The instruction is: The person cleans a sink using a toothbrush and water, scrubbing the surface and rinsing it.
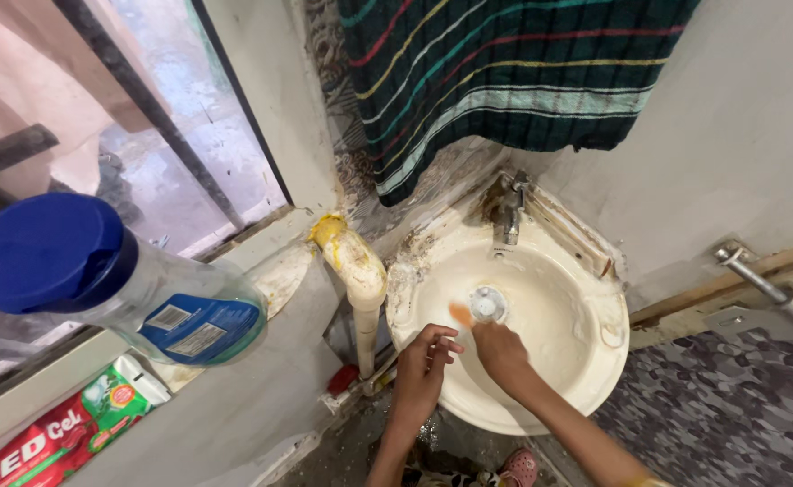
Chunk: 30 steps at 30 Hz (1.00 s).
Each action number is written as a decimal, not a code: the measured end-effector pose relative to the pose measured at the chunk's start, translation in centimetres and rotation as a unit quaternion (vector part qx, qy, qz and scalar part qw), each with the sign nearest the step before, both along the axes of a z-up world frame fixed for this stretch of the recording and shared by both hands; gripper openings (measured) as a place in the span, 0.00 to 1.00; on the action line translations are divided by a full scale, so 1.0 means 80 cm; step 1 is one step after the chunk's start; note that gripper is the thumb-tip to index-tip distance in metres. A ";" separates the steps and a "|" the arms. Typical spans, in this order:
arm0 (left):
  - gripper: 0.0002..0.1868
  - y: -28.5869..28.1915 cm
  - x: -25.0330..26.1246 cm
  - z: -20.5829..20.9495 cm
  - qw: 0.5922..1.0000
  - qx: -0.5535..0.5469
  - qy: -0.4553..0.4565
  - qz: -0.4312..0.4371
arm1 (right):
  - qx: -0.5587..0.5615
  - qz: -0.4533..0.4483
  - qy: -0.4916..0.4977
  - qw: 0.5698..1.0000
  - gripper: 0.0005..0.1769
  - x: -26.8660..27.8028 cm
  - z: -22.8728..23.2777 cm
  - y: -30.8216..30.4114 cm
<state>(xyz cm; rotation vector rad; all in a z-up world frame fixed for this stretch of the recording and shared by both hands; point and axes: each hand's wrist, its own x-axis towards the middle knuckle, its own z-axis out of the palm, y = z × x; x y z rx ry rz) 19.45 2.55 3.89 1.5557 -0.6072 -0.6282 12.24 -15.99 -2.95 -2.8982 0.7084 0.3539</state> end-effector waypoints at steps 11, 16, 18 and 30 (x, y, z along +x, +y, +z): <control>0.13 0.014 0.015 0.007 0.999 0.048 0.021 0.015 | 0.050 0.031 0.259 0.964 0.17 -0.100 0.052 -0.039; 0.14 0.009 0.013 0.013 0.998 0.054 0.023 0.011 | 0.056 -0.038 0.010 0.998 0.12 -0.016 -0.044 -0.025; 0.14 0.005 0.011 0.017 0.997 0.073 0.027 0.009 | 0.129 -0.042 0.005 0.991 0.14 -0.023 -0.029 -0.005; 0.14 -0.006 0.010 0.023 0.995 0.089 0.048 -0.004 | -0.011 -0.216 0.007 0.976 0.12 -0.116 -0.046 -0.120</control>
